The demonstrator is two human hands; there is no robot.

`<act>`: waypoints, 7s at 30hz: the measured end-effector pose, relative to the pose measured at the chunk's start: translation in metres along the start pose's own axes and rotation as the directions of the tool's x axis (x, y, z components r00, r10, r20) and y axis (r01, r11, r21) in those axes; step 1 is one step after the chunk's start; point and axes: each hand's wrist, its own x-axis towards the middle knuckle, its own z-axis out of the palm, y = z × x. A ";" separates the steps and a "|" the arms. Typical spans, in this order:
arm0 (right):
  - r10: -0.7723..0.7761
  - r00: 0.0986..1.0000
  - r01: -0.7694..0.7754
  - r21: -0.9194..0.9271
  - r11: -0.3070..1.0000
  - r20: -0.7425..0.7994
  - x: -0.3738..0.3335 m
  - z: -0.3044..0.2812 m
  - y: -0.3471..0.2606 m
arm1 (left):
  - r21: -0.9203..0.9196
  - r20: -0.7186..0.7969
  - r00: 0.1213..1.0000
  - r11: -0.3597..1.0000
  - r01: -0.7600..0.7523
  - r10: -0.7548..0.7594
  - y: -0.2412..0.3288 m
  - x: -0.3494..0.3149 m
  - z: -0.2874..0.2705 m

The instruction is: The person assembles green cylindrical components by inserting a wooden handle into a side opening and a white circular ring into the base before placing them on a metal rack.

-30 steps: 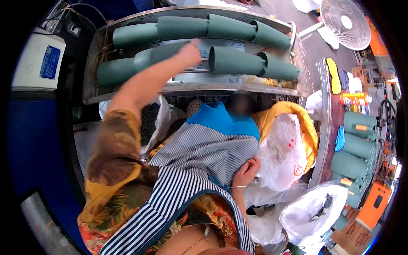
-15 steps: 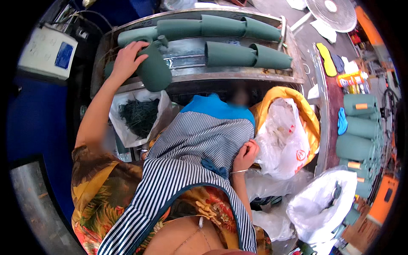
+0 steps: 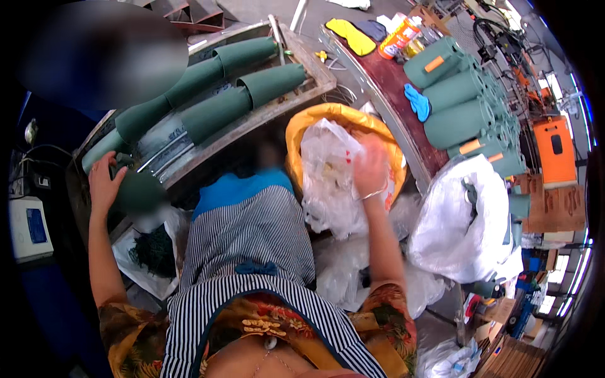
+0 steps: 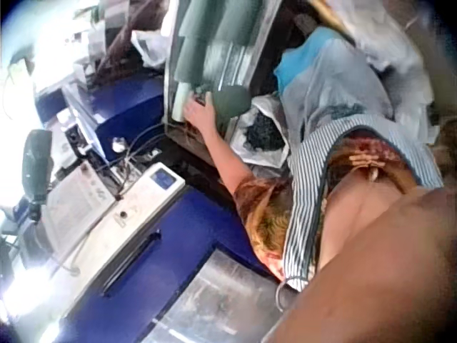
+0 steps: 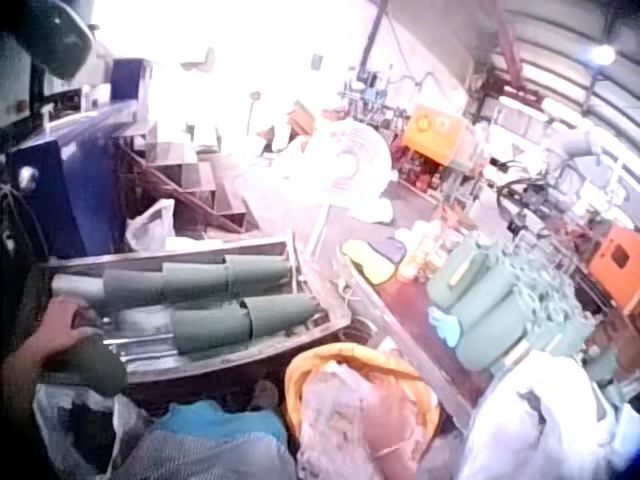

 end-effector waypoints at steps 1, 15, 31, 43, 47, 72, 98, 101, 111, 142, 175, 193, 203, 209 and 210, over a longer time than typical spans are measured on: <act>-0.023 0.999 0.022 -0.014 1.000 -0.037 0.046 -0.006 0.019 | 0.053 0.062 0.998 0.998 0.030 -0.033 0.004 -0.005 -0.006; 0.624 0.777 -0.553 -0.386 0.739 0.083 0.184 0.096 0.203 | 0.182 0.199 0.963 0.972 0.147 -0.183 0.006 -0.018 -0.015; -0.489 0.787 0.442 0.897 0.023 -0.376 0.059 -0.054 -0.457 | -0.402 -0.379 0.924 0.910 -0.107 -0.059 0.063 -0.100 -0.049; -0.651 0.679 0.650 0.690 0.319 -0.338 0.079 -0.039 -0.472 | -0.212 -0.636 0.768 0.974 -0.085 -0.072 0.053 -0.162 -0.040; -0.247 0.950 0.288 0.835 0.469 -0.189 0.101 -0.018 -0.477 | -0.107 -0.746 0.665 0.993 -0.055 -0.044 0.069 -0.150 -0.028; -0.612 0.571 -0.693 -0.078 -0.716 0.547 0.053 -0.011 -0.391 | -0.418 0.678 0.731 -0.858 0.299 -0.075 0.011 -0.164 -0.015; 0.746 0.385 -0.747 0.658 -0.093 0.543 0.215 0.030 0.112 | -0.940 0.064 0.997 0.337 0.049 0.033 0.107 -0.097 0.023; 0.499 0.627 -0.778 0.502 0.378 0.597 0.175 0.056 0.101 | -0.930 0.229 0.972 0.306 0.205 0.047 0.095 -0.104 0.047; 0.466 0.233 -0.395 -0.355 0.847 0.853 0.071 0.180 0.159 | -0.842 0.520 0.853 0.198 0.501 0.052 0.083 -0.096 0.063; -0.694 0.713 0.472 0.663 0.581 0.101 0.035 -0.081 -0.279 | -0.908 0.402 0.915 -0.134 0.396 -0.021 0.123 -0.090 0.058; 0.996 0.087 -0.965 -0.253 0.076 -0.034 -0.442 -0.020 0.098 | -0.990 0.140 0.964 -0.009 0.142 -0.225 0.141 -0.159 0.088; 0.896 -0.367 -0.856 -0.468 -0.220 0.250 -0.465 0.048 0.189 | -0.967 0.249 0.967 0.062 0.246 0.045 0.155 -0.166 0.043; 0.886 -0.017 -0.766 -0.576 0.286 0.463 -0.401 -0.028 0.130 | -0.936 0.182 0.975 0.280 0.212 -0.130 0.155 -0.138 0.074; 0.739 0.232 -0.848 -0.241 0.473 0.633 -0.333 -0.136 0.109 | -0.903 0.134 0.972 0.380 0.200 -0.194 0.152 -0.097 0.090; 0.699 0.268 -0.878 -0.130 0.460 0.663 -0.313 -0.152 0.102 | -0.911 0.164 0.966 0.344 0.227 -0.202 0.148 -0.089 0.098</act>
